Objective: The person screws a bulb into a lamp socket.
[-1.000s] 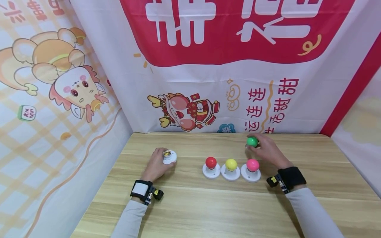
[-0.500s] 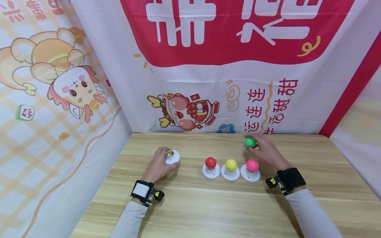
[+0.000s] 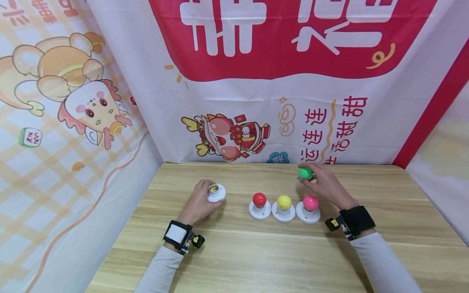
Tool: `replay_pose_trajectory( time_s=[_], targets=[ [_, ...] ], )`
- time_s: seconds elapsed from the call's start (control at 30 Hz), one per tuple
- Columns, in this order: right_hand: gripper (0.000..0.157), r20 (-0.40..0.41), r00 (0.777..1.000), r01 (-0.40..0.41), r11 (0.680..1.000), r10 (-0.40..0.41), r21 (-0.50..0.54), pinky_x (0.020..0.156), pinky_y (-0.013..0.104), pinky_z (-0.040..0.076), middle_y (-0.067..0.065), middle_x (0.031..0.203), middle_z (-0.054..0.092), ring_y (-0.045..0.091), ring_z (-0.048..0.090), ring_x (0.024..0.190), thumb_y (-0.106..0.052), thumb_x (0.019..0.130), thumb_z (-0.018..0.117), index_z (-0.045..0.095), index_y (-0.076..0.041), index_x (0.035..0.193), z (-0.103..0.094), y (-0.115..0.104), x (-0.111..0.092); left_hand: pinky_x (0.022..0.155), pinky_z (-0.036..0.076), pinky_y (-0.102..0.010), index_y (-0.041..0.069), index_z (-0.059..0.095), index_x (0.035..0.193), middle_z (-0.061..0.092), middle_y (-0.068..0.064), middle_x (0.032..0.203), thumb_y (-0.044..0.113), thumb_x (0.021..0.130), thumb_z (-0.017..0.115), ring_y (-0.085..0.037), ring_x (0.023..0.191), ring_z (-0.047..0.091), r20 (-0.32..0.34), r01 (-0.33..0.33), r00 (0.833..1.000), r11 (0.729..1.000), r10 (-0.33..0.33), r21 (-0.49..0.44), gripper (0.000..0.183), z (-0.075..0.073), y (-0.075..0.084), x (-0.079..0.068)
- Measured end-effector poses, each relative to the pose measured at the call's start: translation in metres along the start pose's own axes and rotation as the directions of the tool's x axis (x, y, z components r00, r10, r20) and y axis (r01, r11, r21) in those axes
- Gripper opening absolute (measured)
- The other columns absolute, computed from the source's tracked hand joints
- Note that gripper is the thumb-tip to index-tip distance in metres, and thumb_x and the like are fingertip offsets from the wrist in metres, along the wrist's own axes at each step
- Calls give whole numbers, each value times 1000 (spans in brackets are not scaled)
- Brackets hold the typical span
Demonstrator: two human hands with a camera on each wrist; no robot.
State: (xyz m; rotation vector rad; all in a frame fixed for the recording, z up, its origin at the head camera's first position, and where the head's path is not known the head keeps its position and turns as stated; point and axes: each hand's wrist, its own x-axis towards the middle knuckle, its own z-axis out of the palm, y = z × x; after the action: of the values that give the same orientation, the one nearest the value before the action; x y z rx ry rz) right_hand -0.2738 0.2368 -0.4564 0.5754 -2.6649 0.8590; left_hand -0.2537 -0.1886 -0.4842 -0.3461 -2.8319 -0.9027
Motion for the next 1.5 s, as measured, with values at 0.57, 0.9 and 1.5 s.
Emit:
replay_pose_trajectory(
  time_s=[0.57,0.9,1.5],
  targets=[
    [50,-10,999,47,999,-47,-9,89,48,54,10,126,56,28,54,111,-19,84,75,56,-15,130,1,-12,-2,100,46,-41,8,50,128,49,-3,126,31,67,84,-17,112,48,-22,-60,998,998,60,-14,73,-2,20,-5],
    [50,-12,999,50,999,-50,-8,90,48,53,8,127,55,27,54,112,-21,83,75,56,-16,130,-1,-20,-3,99,47,-41,9,50,129,49,-3,126,33,67,83,-17,113,47,-33,-110,993,994,109,-18,74,-1,32,-8],
    [48,-21,995,100,995,-100,0,89,45,55,5,125,55,24,55,109,-22,84,75,57,-19,128,-1,-32,-4,97,48,-40,10,50,131,49,-1,129,37,69,82,-16,115,48,-31,-168,986,985,167,-40,75,3,54,-13]
  ],
)
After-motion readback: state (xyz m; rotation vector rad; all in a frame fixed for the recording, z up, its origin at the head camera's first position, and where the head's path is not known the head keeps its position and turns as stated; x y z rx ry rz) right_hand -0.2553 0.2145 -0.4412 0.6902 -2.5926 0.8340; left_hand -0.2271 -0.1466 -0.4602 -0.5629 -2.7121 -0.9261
